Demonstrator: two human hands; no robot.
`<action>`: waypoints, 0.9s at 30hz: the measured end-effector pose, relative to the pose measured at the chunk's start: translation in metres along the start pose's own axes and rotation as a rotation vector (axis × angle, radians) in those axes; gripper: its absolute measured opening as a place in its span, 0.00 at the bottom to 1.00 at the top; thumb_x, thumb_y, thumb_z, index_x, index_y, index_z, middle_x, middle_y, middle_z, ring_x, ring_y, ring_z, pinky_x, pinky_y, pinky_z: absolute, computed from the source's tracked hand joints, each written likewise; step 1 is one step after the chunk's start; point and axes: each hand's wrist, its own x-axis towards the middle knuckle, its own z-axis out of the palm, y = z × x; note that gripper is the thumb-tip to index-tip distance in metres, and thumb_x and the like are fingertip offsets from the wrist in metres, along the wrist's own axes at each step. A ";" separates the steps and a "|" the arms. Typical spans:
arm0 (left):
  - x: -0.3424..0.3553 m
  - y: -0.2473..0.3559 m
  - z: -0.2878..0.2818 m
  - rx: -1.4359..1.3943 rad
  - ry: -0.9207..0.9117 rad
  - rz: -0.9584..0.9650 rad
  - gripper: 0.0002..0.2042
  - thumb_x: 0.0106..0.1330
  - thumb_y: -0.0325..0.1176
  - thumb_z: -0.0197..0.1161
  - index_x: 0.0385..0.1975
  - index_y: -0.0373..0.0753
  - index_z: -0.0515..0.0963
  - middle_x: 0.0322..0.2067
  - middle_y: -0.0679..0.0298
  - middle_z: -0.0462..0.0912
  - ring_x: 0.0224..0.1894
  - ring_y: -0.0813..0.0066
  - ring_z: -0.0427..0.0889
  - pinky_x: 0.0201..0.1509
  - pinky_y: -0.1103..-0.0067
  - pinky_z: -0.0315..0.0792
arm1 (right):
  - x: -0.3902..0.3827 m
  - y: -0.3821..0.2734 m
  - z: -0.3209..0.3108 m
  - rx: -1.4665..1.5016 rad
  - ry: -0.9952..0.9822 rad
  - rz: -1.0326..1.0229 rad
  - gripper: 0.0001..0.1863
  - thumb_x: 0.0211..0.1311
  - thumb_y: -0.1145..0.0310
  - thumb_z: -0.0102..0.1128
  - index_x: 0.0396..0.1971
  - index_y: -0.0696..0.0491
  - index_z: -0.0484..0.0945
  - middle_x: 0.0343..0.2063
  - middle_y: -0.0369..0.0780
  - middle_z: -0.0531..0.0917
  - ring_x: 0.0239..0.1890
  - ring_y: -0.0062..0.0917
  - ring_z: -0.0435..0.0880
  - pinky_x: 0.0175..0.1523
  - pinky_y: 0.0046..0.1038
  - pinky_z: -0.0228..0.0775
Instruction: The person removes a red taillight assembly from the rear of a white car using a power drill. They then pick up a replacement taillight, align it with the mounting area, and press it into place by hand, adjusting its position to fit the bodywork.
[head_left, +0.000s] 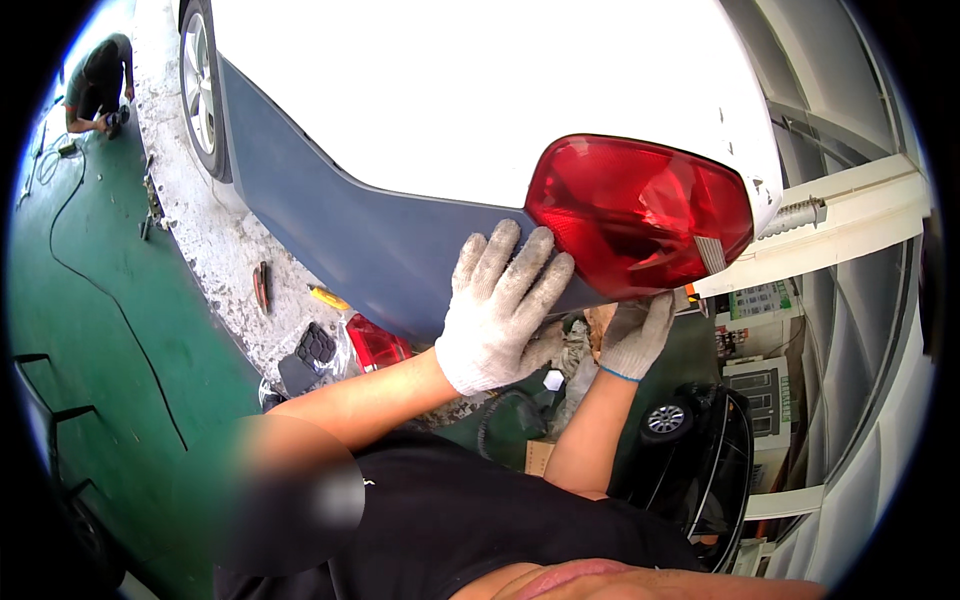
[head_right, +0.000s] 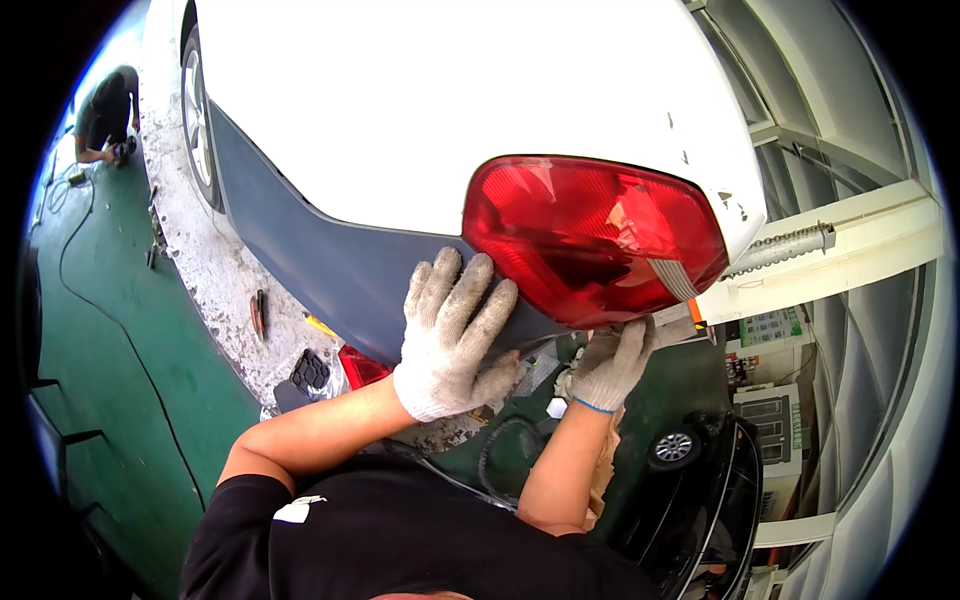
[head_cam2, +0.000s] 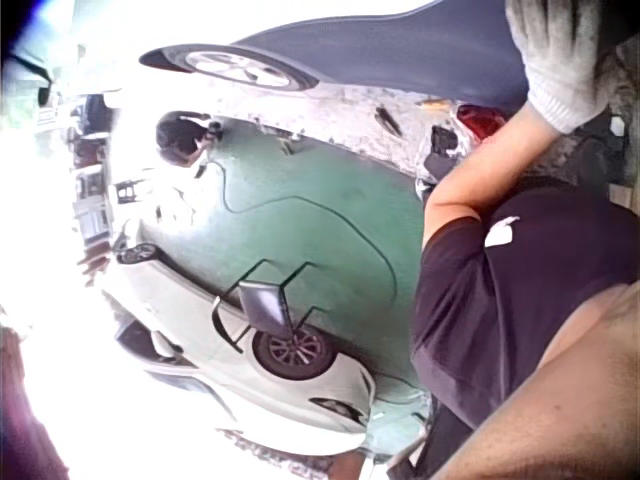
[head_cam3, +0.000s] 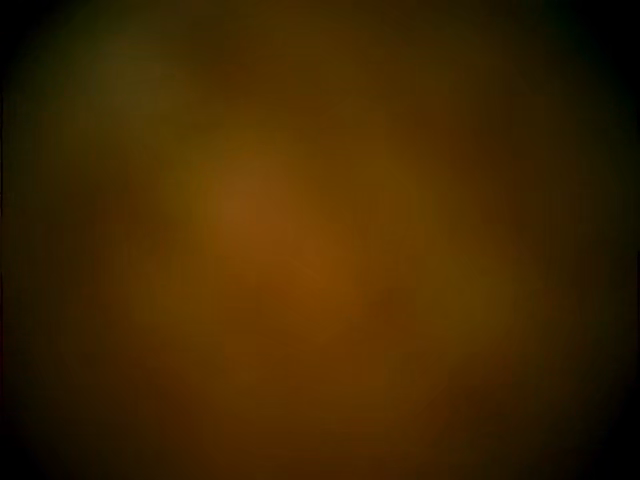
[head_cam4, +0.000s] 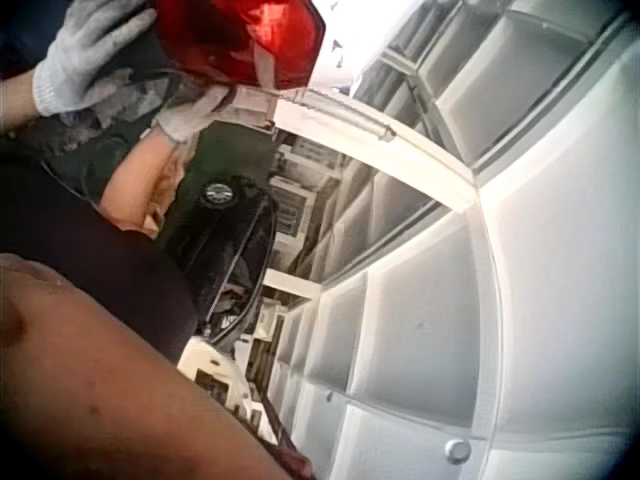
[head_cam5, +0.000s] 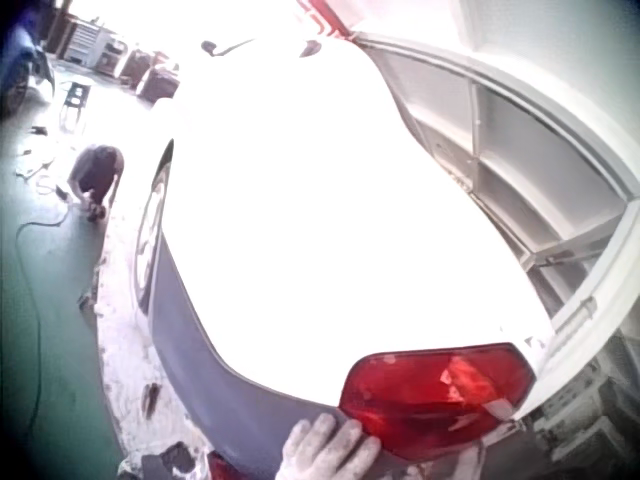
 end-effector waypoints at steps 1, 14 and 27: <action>0.000 0.000 -0.002 0.002 -0.005 -0.001 0.42 0.48 0.45 0.75 0.68 0.39 0.78 0.70 0.43 0.72 0.72 0.31 0.67 0.75 0.41 0.58 | 0.004 0.003 -0.011 0.034 -0.030 0.025 0.22 0.76 0.59 0.66 0.61 0.54 0.74 0.49 0.37 0.82 0.45 0.24 0.80 0.52 0.33 0.77; 0.030 0.014 -0.020 0.015 0.127 -0.038 0.43 0.60 0.42 0.76 0.73 0.25 0.68 0.69 0.37 0.70 0.70 0.38 0.69 0.76 0.55 0.64 | 0.025 0.023 -0.035 0.310 0.186 0.331 0.18 0.79 0.50 0.58 0.54 0.48 0.81 0.37 0.31 0.81 0.34 0.21 0.76 0.43 0.27 0.75; 0.053 0.042 -0.013 -0.463 0.279 -0.427 0.42 0.68 0.29 0.74 0.79 0.29 0.59 0.68 0.48 0.69 0.67 0.59 0.74 0.68 0.66 0.75 | 0.020 0.016 -0.025 0.290 0.188 0.249 0.20 0.75 0.55 0.70 0.56 0.51 0.79 0.39 0.32 0.83 0.35 0.18 0.80 0.39 0.25 0.75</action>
